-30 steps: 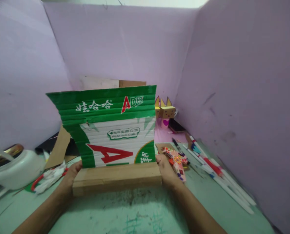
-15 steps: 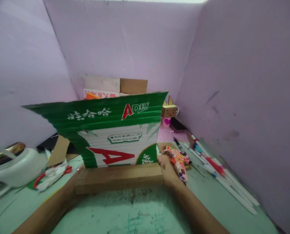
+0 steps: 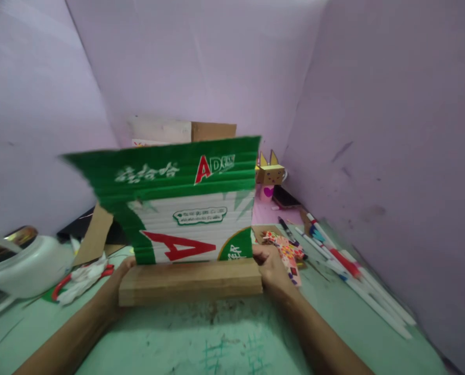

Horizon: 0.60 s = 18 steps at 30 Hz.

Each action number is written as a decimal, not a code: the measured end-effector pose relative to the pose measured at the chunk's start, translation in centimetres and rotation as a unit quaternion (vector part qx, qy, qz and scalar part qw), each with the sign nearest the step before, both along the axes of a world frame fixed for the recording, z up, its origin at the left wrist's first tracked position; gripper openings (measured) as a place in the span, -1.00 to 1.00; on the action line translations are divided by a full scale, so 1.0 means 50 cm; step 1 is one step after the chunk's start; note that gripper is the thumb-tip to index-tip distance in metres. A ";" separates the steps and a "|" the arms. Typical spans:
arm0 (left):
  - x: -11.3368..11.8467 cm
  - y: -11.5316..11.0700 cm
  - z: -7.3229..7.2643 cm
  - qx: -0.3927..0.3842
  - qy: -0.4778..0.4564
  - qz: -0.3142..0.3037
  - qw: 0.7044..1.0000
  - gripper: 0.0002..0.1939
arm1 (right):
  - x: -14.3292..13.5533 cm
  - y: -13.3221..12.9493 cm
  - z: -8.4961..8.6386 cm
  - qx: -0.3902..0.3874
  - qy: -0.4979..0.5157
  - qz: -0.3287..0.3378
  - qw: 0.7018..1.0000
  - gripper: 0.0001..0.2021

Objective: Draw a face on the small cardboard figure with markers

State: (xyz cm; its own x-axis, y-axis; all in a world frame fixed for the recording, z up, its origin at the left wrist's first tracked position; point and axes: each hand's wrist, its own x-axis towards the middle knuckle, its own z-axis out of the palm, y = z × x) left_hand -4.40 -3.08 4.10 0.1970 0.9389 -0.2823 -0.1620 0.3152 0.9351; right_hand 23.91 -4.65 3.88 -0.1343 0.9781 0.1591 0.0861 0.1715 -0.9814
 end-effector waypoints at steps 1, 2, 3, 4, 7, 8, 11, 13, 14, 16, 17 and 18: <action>-0.001 0.003 0.000 0.021 0.010 -0.015 1.000 -0.84 | -0.001 -0.001 0.001 0.002 -0.001 0.003 1.000 -0.73; -0.002 0.006 0.000 0.052 0.024 -0.026 0.998 -0.85 | -0.002 -0.002 0.001 0.004 -0.001 0.007 1.000 -0.73; -0.004 0.009 -0.002 0.082 0.037 -0.033 0.995 -0.86 | -0.002 -0.002 -0.001 0.005 -0.002 0.009 1.000 -0.74; -0.006 0.010 -0.004 0.105 0.044 -0.033 0.993 -0.88 | -0.003 -0.003 -0.002 0.006 -0.003 0.012 1.000 -0.74; -0.009 0.008 -0.009 0.113 0.038 -0.014 0.993 -0.97 | -0.002 -0.005 -0.008 0.007 -0.003 0.022 1.000 -0.73; -0.009 0.006 -0.009 0.112 0.037 -0.008 0.993 -0.97 | -0.002 -0.006 -0.009 0.006 -0.002 0.024 1.000 -0.72; -0.007 0.001 -0.009 0.096 0.035 0.004 0.995 -0.96 | -0.003 -0.007 -0.006 0.002 0.001 0.027 1.000 -0.69; -0.004 0.002 -0.010 0.071 0.023 0.005 0.997 -0.95 | -0.005 -0.005 -0.003 -0.022 0.004 0.033 0.999 -0.73; -0.002 0.003 -0.011 0.056 0.017 0.006 0.998 -0.92 | -0.005 -0.004 -0.003 -0.039 0.006 0.038 0.998 -0.73; 0.001 0.008 -0.014 0.034 0.008 0.006 0.999 -0.88 | -0.005 -0.001 -0.005 -0.071 0.008 0.052 0.996 -0.71; 0.003 0.011 -0.015 0.027 0.008 0.006 1.000 -0.87 | -0.005 0.000 -0.007 -0.081 0.009 0.059 0.995 -0.69; 0.004 0.013 -0.016 0.022 0.008 0.007 1.000 -0.85 | -0.004 0.000 -0.009 -0.084 0.008 0.064 0.994 -0.66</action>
